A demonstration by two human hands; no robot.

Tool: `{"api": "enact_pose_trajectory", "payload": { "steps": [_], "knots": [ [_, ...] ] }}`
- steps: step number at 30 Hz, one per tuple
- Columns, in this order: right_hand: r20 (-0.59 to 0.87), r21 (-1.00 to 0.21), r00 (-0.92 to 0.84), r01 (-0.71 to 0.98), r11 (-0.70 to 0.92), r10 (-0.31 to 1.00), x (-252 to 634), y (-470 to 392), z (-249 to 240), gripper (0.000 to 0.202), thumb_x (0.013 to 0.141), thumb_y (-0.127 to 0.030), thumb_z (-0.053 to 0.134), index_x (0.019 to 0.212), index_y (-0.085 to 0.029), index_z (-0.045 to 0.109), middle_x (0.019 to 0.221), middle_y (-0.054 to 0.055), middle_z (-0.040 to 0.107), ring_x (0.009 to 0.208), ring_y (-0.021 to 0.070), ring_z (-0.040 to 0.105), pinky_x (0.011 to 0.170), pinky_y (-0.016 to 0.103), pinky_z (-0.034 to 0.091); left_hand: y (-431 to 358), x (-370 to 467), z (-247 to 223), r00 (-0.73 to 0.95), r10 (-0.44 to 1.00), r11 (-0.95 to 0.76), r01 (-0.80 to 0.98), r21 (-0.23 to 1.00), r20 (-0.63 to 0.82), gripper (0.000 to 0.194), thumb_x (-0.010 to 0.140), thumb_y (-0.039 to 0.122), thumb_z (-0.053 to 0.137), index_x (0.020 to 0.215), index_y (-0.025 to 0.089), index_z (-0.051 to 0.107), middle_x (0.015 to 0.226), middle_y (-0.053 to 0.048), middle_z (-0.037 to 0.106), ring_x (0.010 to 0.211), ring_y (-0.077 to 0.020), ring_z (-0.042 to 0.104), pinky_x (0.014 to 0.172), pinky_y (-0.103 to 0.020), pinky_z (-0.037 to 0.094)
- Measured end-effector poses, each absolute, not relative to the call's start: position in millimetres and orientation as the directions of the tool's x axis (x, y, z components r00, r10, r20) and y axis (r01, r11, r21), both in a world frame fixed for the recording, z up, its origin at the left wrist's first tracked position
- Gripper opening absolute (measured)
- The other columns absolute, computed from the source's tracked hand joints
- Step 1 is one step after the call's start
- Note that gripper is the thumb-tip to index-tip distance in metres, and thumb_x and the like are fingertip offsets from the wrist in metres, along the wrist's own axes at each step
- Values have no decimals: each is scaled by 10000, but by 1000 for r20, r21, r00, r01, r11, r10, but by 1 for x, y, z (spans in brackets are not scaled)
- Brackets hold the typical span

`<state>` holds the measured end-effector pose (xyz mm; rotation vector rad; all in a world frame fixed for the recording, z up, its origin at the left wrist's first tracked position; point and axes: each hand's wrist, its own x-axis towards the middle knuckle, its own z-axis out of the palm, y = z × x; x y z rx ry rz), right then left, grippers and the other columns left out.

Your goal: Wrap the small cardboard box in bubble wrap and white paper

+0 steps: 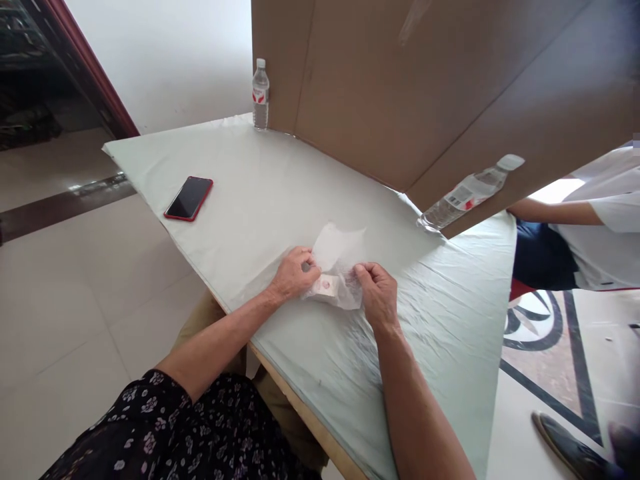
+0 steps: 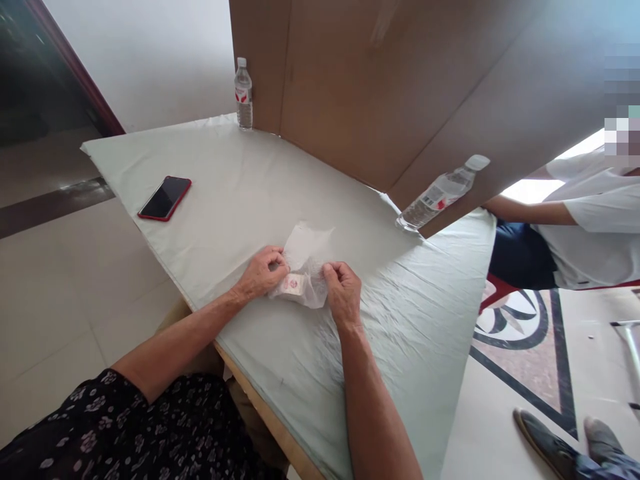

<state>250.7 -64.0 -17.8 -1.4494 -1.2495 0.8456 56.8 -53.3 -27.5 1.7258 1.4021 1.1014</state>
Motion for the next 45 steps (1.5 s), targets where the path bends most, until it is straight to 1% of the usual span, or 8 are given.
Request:
{"api": "enact_pose_trajectory", "payload": {
  "steps": [12,17,24,30,34,40,43,45],
  "knots": [
    [279,-753,394,656,-55,875,294,-50,-33,419,700,-403,608,1059,-188,613,721,0,660,667,195,591,773,380,465,-42,36,-31,-170,957,-25,763,646,237,68,746,132,615,785,186,628,1070,-113,650,1095,-306,525,963,-483,419],
    [358,-800,365,594,81,859,290,-59,-18,375,779,-474,601,984,-168,672,828,57,700,731,191,616,755,363,498,-50,41,-25,-71,893,-282,682,674,445,139,815,193,560,943,186,614,1033,-103,652,1037,-256,559,984,-422,430],
    [173,-903,101,415,116,980,278,-67,-3,475,894,-600,509,1033,-190,705,941,78,744,896,216,653,836,376,504,-59,50,-24,237,899,-438,513,738,369,627,766,341,640,1340,125,510,1188,-146,670,1151,-294,563,1064,-449,390],
    [-119,-945,-404,327,22,907,282,-84,11,467,908,-602,526,947,-184,729,739,44,718,689,181,645,729,337,518,-59,34,-8,365,914,-205,37,978,178,508,922,498,469,1234,120,603,636,-15,632,715,-187,654,753,-308,492],
    [-341,-855,-574,518,7,744,280,-102,15,396,899,-528,573,739,-186,694,688,25,692,590,147,601,590,279,468,-58,33,-9,564,826,-141,198,970,5,366,887,435,514,1016,138,683,524,29,554,499,-127,530,597,-266,431],
    [120,-742,-151,643,190,981,277,-99,2,305,833,-477,632,955,-203,685,842,49,713,754,201,639,674,332,496,-60,44,-18,463,820,-558,513,652,337,281,725,218,614,996,173,674,949,-71,678,915,-216,609,858,-342,459],
    [293,-648,-168,689,325,941,266,-89,-10,524,758,-445,702,1220,-208,624,1265,136,665,1142,297,614,907,446,500,-61,43,-20,516,802,-586,587,559,300,439,718,238,639,1153,182,615,1174,-110,651,1106,-274,576,982,-405,430],
    [280,-628,-201,701,338,939,260,-83,-17,532,754,-438,692,1227,-204,622,1274,146,665,1176,315,605,985,497,466,-61,42,-21,519,818,-564,638,524,248,521,726,259,642,1236,185,564,1247,-120,626,1177,-295,549,1028,-429,410]
  ]
}}
